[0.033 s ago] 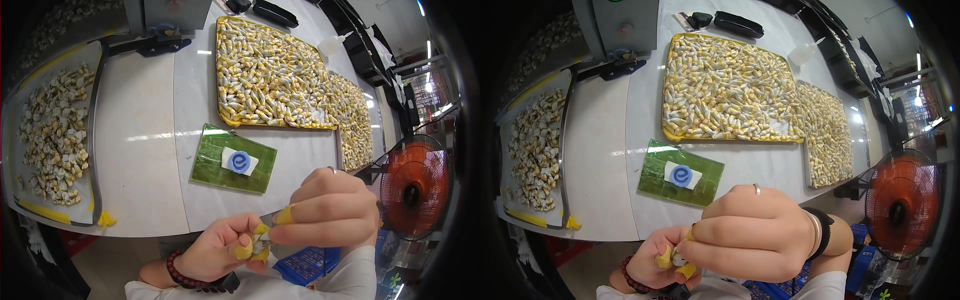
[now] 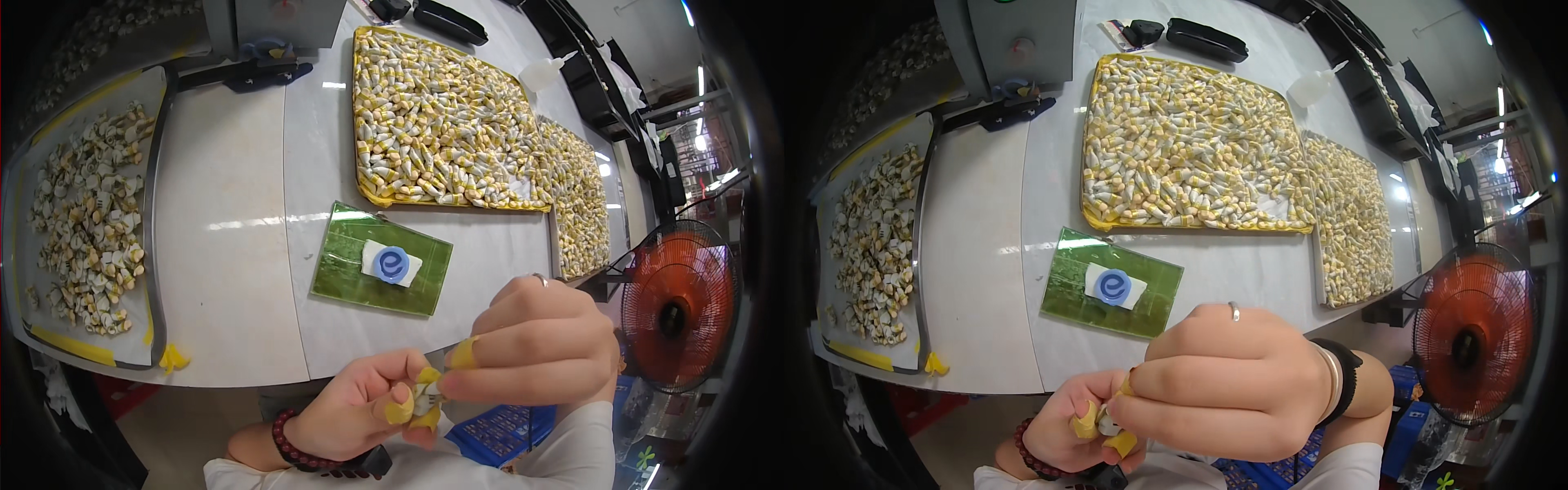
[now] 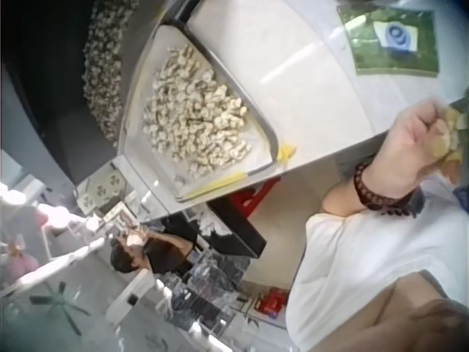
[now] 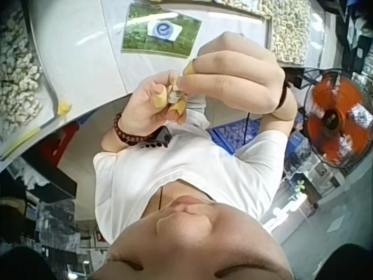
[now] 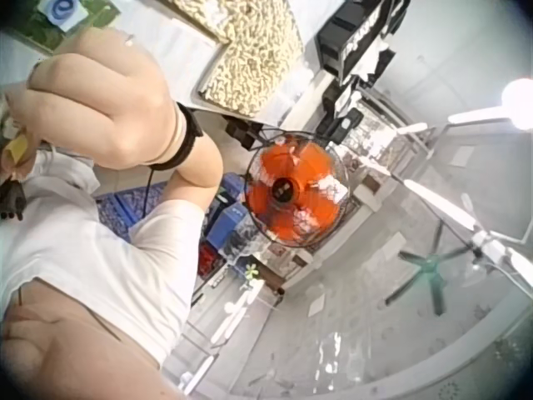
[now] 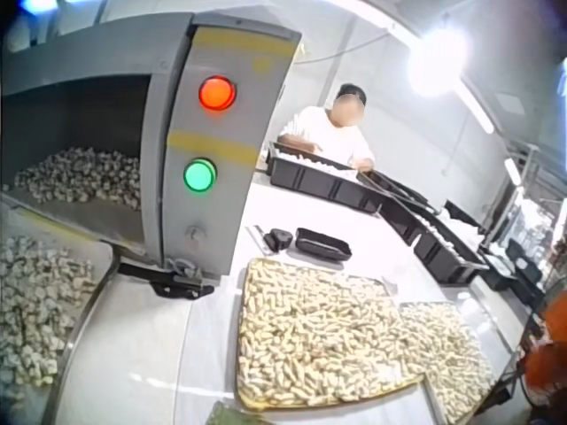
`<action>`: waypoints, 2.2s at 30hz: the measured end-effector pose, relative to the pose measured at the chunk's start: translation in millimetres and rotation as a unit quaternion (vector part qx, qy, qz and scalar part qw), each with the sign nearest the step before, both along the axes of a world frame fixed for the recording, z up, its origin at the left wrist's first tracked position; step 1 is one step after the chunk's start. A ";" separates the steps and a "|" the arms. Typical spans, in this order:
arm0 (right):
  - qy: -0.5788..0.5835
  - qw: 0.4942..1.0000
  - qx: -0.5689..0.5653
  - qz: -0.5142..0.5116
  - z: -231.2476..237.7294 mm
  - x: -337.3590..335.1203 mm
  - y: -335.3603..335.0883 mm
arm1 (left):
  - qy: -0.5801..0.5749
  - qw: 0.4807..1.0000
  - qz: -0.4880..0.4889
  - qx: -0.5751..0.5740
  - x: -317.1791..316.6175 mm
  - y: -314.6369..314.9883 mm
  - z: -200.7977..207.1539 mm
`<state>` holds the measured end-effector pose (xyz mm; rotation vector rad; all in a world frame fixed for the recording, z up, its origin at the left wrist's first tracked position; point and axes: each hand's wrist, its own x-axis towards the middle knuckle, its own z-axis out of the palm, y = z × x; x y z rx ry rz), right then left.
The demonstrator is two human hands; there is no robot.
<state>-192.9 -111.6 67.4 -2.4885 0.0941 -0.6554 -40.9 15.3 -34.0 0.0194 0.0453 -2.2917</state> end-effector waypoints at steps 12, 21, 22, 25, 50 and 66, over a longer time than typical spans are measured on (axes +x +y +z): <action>-0.006 1.000 0.027 0.012 -5.3 -4.8 1.3 | 0.039 0.999 0.003 0.006 -6.4 -6.3 5.3; 0.005 1.000 0.022 0.017 -5.2 -7.6 1.8 | 0.012 1.000 0.007 -0.007 -7.4 -5.5 5.1; 0.007 1.000 0.018 0.014 -4.0 -8.9 2.1 | -0.002 1.000 0.009 -0.025 -6.0 -7.4 5.8; 0.015 1.000 0.000 -0.010 2.1 -9.2 5.3 | -0.073 0.993 0.048 -0.079 -2.0 -10.5 10.8; -0.042 0.987 -0.125 -0.094 17.6 -41.6 -2.1 | -0.377 0.876 0.199 -0.228 3.0 -5.7 16.0; 0.304 0.834 -0.044 -0.457 -19.2 -168.3 -108.4 | -0.380 0.881 0.252 -0.124 1.2 -10.0 13.0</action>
